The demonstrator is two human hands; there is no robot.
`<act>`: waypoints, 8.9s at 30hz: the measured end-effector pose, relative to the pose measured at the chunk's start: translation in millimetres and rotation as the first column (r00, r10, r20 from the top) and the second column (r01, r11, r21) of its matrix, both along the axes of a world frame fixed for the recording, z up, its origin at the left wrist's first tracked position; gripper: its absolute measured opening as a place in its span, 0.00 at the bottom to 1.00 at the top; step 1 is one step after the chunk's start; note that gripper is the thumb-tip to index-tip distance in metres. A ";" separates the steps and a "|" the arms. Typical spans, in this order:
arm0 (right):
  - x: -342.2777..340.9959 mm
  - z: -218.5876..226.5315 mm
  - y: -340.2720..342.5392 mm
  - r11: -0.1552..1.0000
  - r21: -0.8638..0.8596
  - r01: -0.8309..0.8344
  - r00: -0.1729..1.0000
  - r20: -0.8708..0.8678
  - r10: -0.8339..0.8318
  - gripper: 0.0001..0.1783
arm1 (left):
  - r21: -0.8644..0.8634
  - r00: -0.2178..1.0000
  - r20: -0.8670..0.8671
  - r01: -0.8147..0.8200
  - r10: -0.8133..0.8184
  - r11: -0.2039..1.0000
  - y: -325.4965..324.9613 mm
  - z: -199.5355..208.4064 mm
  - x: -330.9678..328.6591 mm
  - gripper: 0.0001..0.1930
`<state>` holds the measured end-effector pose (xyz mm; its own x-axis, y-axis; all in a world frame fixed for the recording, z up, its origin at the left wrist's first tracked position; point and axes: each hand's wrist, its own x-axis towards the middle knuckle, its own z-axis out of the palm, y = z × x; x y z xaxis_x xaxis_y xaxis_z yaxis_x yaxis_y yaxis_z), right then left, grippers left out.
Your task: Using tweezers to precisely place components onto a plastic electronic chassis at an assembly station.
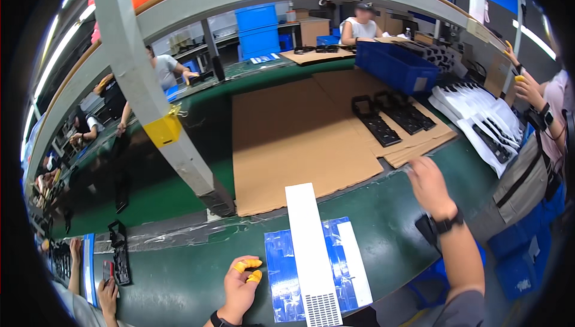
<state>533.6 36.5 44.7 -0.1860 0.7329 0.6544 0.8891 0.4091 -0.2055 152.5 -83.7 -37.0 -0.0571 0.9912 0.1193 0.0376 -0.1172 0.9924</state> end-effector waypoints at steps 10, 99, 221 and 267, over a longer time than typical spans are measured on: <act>34.2 -62.3 128.0 0.871 -0.235 0.431 0.899 0.191 -0.393 0.08 | -0.043 1.000 -0.004 -0.021 0.021 0.999 -5.9 -3.8 2.4 0.14; -109.8 -37.0 -164.0 0.490 -0.023 -0.872 -0.028 -0.995 -0.097 0.12 | 0.071 0.776 0.622 0.080 -0.107 0.994 -16.1 30.0 38.1 0.25; -176.8 -46.1 -140.1 0.634 -0.184 -0.751 0.155 -0.983 -0.101 0.09 | -0.221 0.511 0.859 0.320 0.029 0.921 -24.0 33.3 51.1 0.16; -116.9 -40.7 -146.8 0.845 -0.047 -0.532 -0.003 -0.998 -0.058 0.10 | -0.334 0.784 0.621 0.296 -0.028 0.895 -65.5 52.3 -5.3 0.28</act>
